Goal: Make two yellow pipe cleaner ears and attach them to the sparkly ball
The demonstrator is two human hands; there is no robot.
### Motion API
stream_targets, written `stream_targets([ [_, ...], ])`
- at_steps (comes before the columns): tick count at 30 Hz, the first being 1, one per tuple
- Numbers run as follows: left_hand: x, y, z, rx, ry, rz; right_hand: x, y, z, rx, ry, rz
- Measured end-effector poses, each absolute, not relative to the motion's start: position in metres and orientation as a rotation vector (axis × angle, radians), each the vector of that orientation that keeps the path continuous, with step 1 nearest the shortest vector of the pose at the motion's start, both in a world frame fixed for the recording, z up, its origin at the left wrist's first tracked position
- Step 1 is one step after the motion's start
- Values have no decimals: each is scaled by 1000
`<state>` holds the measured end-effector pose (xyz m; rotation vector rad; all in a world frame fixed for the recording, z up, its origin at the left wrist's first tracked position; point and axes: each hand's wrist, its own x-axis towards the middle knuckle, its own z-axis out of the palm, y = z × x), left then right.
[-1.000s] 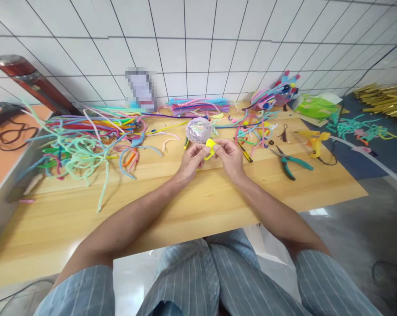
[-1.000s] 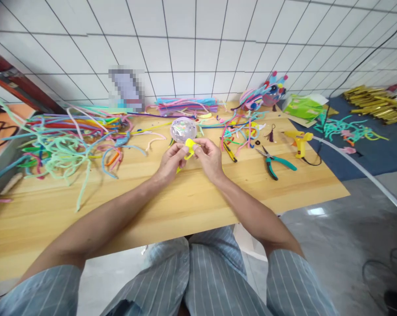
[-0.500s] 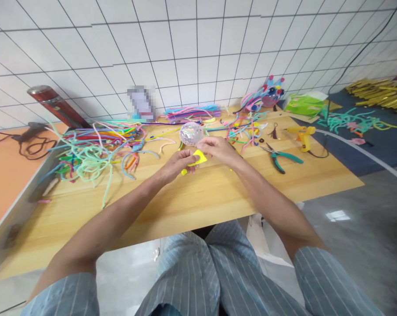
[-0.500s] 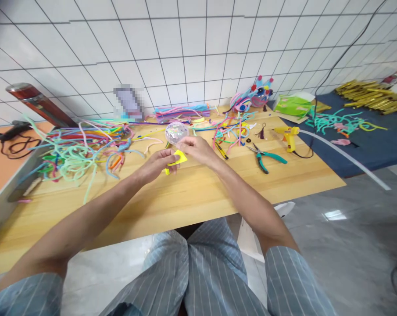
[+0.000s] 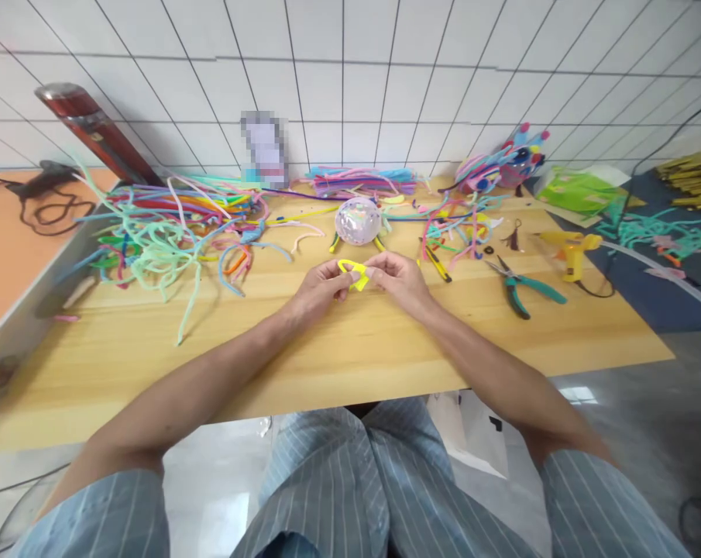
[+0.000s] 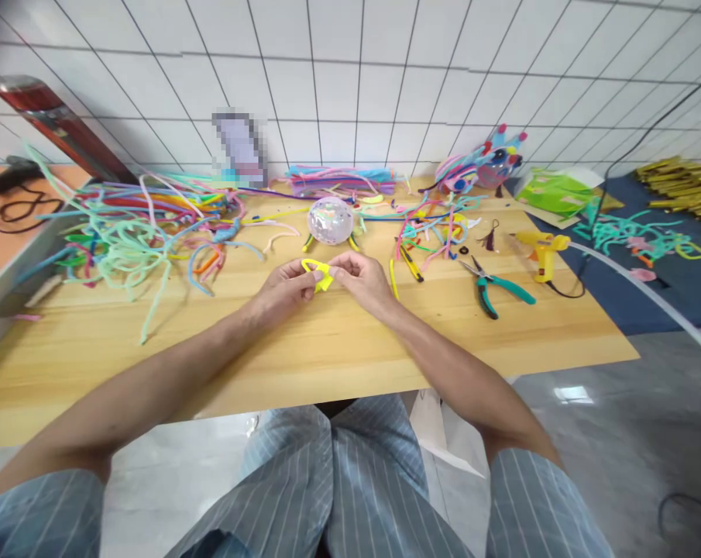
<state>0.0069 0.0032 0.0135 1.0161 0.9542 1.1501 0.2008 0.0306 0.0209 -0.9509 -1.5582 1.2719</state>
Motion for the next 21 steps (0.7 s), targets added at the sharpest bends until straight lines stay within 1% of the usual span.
stream_targets([
  [4, 7, -4, 7, 999, 923, 1157, 201, 26, 9, -959, -1543, 1240],
  [10, 7, -8, 12, 1041, 983, 1221, 206, 17, 4, -1008, -1563, 1138],
  [15, 8, -12, 16, 1099, 1062, 1192, 207, 11, 4, -1006, -1659, 1040],
  [21, 8, -14, 16, 1146, 1065, 1160, 205, 9, 8, -1016, -1705, 1036],
])
